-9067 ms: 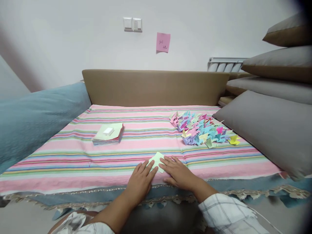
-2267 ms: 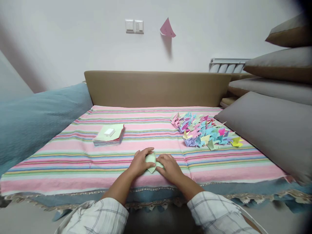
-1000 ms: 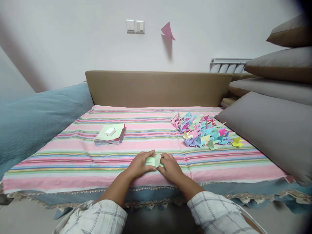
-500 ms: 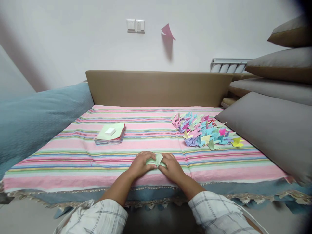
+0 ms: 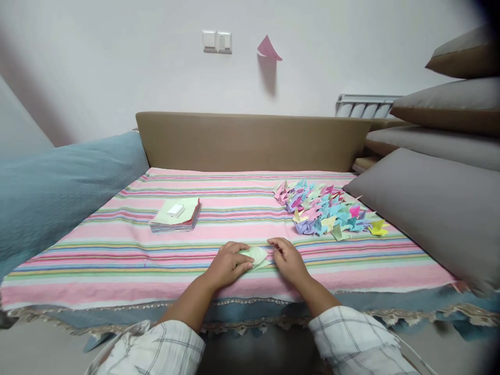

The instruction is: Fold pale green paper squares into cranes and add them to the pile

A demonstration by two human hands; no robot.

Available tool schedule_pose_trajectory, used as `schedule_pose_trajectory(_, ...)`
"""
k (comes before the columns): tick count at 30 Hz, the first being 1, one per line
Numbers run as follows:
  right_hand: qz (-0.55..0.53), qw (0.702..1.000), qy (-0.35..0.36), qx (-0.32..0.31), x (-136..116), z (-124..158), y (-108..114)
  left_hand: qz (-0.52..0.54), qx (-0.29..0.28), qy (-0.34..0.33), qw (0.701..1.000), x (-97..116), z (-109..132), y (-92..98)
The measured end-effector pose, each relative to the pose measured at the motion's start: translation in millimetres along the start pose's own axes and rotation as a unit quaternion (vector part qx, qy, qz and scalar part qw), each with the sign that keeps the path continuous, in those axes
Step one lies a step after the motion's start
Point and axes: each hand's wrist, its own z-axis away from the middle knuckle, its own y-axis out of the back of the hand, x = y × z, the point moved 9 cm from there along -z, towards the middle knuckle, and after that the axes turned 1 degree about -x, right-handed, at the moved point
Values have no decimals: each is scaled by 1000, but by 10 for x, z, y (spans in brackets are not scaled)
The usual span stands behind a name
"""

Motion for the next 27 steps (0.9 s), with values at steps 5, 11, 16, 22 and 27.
schedule_pose_trajectory(5, 6, 992, 120, -28, -352, 75, 57, -24, 21, -29, 999, 72, -17, 12)
schedule_pose_trajectory(11, 109, 973, 155, -129, -488, 160, -204, -19, 27, -29, 999, 63, -17, 32)
schedule_pose_trajectory(16, 99, 978, 131, -131, -394, 152, -262, -1, 26, -21, 999, 12, 0, 93)
schedule_pose_trajectory(22, 76, 978, 123, -147, -394, 140, -298, 16, -2, -6, 1000, -52, 7, 35)
schedule_pose_trajectory(27, 75, 978, 102, -163, -366, 121, -328, 4, -15, 0, 1000, -59, 8, -9)
